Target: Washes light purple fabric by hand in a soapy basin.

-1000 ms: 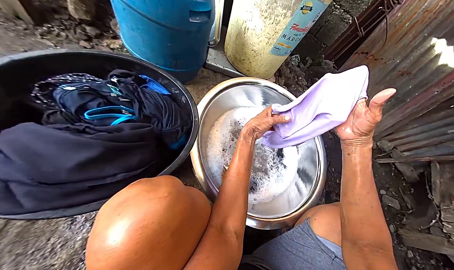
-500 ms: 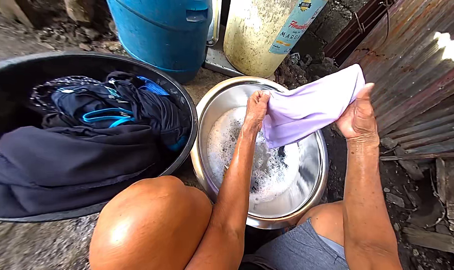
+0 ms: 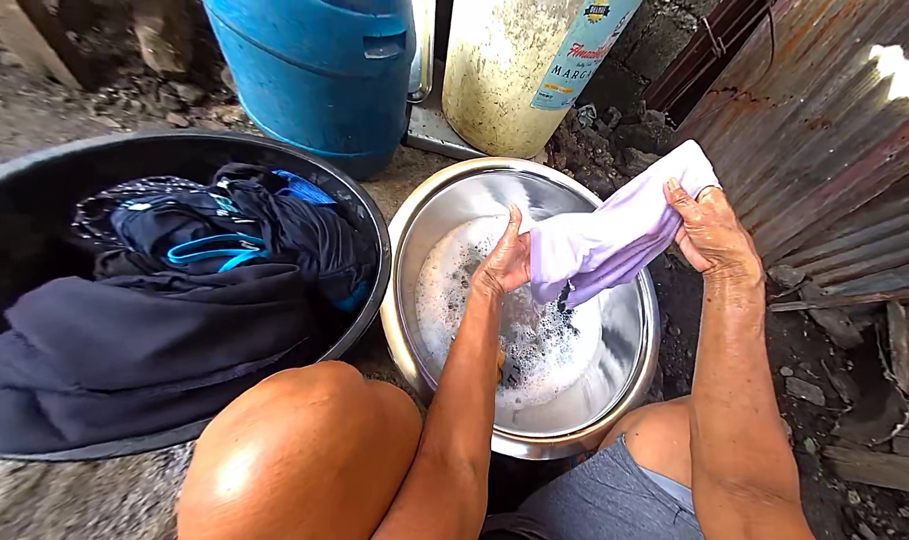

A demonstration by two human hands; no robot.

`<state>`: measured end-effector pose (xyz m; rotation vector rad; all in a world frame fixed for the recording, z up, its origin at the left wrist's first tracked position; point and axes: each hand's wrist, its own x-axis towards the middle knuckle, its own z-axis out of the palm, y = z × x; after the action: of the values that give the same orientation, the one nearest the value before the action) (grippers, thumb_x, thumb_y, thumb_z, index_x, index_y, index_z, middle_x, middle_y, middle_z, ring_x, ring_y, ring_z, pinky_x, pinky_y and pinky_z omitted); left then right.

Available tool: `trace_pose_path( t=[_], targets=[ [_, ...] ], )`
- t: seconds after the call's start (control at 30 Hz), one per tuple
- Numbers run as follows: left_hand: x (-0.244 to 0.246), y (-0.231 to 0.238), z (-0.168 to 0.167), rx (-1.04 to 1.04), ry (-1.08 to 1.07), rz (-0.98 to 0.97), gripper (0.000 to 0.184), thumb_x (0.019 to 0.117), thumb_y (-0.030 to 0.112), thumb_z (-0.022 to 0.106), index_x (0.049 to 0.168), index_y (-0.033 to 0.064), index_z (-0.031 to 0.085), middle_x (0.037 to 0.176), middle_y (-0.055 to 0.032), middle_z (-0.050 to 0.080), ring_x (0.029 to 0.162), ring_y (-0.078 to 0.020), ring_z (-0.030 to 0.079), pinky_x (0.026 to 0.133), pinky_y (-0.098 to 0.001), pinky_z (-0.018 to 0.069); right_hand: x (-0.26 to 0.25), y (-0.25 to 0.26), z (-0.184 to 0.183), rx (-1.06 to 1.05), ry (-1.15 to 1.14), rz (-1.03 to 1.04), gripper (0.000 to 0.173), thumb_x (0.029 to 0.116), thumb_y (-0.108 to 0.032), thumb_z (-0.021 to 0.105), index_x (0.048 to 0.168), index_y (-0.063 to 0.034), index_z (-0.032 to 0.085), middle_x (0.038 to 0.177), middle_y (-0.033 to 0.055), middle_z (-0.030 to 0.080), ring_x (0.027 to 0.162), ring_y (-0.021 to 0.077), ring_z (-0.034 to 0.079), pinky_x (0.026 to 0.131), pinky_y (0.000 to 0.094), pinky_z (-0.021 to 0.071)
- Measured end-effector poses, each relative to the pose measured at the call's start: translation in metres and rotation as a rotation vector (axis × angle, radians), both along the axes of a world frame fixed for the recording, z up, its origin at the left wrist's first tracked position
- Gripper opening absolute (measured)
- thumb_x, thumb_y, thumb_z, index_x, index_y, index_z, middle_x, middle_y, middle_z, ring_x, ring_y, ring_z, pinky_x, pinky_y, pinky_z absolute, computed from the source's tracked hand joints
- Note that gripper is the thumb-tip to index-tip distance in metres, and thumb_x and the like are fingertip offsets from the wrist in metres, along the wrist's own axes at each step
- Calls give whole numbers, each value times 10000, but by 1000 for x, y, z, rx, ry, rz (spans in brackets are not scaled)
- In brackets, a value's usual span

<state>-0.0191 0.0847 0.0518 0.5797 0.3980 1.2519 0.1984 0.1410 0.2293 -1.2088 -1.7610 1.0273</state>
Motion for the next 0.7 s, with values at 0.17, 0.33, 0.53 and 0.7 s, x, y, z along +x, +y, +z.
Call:
trace_pose_path(
  t=[0.17, 0.33, 0.53, 0.7],
  targets=[
    [-23, -1, 12, 75, -25, -17, 1020, 857, 910, 190, 1496, 147, 411, 1265, -83, 689, 1138, -213, 681, 943, -407, 585, 30, -4, 15, -4, -50, -95, 503, 1038, -370, 608, 1441, -129, 425, 1237, 24, 634, 1062, 103, 670, 916, 331, 587],
    [-31, 0, 17, 189, -13, -49, 1115, 779, 954, 358, 1569, 167, 329, 1347, -75, 657, 1202, -213, 659, 976, -403, 578, 36, -13, 25, -3, -66, -144, 473, 1040, -363, 608, 1416, -144, 424, 1185, 13, 643, 972, 100, 694, 825, 318, 612],
    [-43, 0, 24, 281, 47, -41, 1160, 737, 937, 488, 1594, 188, 264, 1392, -77, 623, 1237, -224, 638, 1000, -414, 569, 39, -20, 34, 64, -128, -127, 474, 1017, -385, 640, 1386, -146, 462, 1160, -7, 648, 977, 67, 686, 845, 300, 605],
    [-46, -8, 41, 231, 258, 82, 497, 1062, 342, 489, 1517, 172, 382, 1228, -41, 693, 1053, -169, 706, 886, -369, 607, 40, -28, 38, 103, -129, -111, 463, 1010, -353, 658, 1386, -164, 464, 1139, -44, 654, 964, 27, 684, 849, 258, 598]
  ],
)
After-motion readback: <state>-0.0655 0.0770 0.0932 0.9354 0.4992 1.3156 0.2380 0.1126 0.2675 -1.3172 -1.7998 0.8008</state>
